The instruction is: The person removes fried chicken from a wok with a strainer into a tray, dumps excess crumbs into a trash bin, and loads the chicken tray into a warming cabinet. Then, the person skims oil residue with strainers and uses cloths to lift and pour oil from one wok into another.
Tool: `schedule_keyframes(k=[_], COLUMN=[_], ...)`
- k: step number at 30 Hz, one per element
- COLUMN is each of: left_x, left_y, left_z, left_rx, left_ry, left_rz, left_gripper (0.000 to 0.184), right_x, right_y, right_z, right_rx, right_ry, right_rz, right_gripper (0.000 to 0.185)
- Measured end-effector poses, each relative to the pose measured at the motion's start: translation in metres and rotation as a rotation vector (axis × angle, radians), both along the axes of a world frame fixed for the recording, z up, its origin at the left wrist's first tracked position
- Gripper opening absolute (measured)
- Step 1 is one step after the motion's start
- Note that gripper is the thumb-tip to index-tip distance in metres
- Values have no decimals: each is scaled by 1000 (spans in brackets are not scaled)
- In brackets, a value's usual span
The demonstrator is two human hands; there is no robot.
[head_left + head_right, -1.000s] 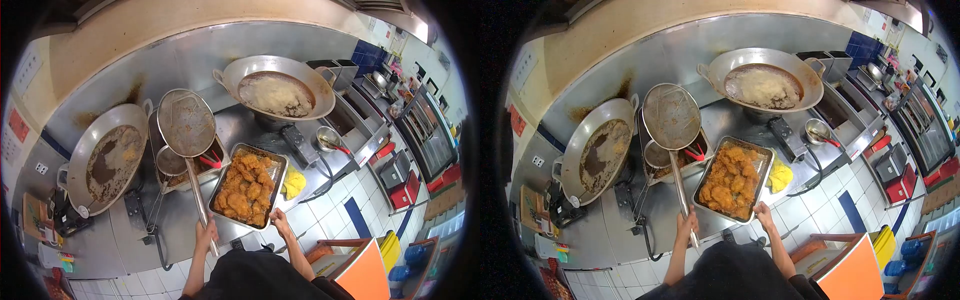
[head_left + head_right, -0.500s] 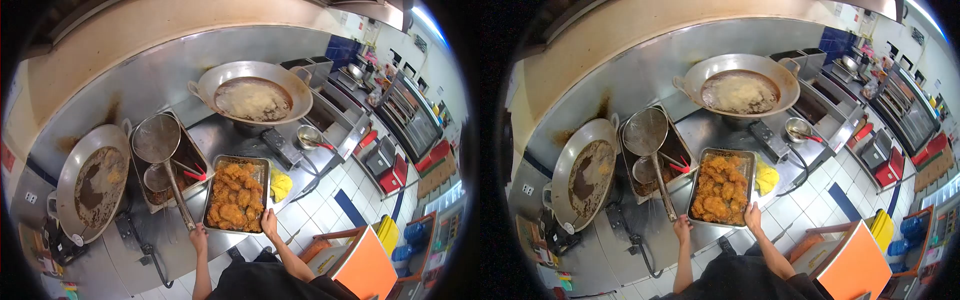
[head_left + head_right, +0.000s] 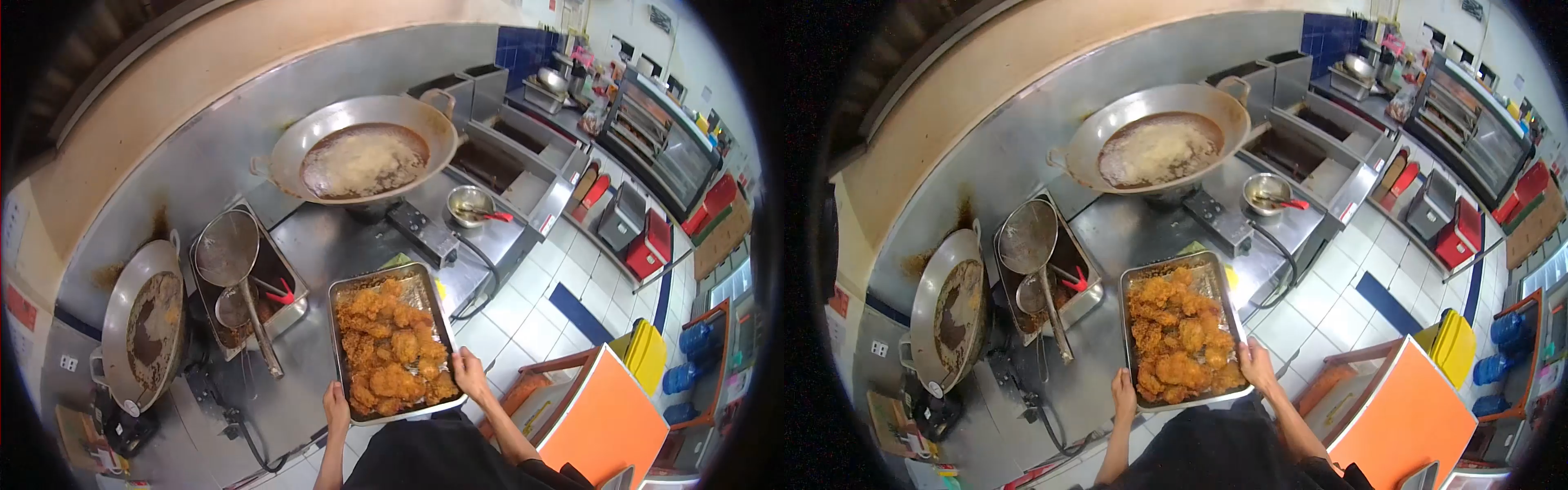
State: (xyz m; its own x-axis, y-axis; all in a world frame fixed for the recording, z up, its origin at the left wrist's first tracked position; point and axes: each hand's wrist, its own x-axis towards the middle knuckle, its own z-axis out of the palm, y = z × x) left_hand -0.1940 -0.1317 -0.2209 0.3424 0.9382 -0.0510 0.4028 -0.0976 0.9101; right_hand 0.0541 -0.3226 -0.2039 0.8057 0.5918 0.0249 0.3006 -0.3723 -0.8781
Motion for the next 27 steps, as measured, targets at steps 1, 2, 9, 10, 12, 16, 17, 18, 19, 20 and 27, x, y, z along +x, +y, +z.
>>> schedule_keyframes(k=[1, 2, 9, 10, 12, 16, 17, 18, 19, 20, 27], left_x=[2, 9, 155, 176, 203, 300, 334, 347, 372, 401, 594], left_y=[-19, -34, -100, -108, -126, -157, -166, -173, -180, -188, -236], left_z=[30, 61, 146, 141, 136, 129, 128, 126, 126, 127, 129], left_rx=[-2, 11, 30, 74, 71, 70, 61, 51, 57, 67, -28], left_ry=[30, 83, 133, 66, 28, -26, -53, -55, -54, -61, -245], left_rz=[-1, -45, -312, -368, -471, -656, -703, -741, -806, -869, -1044], left_gripper=[34, 33, 34, 35, 36, 36, 36, 36, 35, 35, 33], right_x=[4, 6, 82, 100, 112, 139, 158, 172, 179, 182, 305], right_y=[-21, -43, -162, -174, -205, -265, -275, -283, -291, -304, -346], right_z=[16, 32, 92, 91, 109, 120, 124, 124, 132, 124, 93], right_rx=[-35, -68, 80, 103, 122, 156, 138, 130, 219, 226, 311], right_ry=[68, 138, 271, 210, 157, 102, 138, 167, 177, 142, -29], right_rz=[-17, -38, -266, -295, -409, -587, -638, -693, -746, -783, -1005], right_gripper=[28, 28, 24, 25, 25, 28, 28, 28, 28, 28, 23])
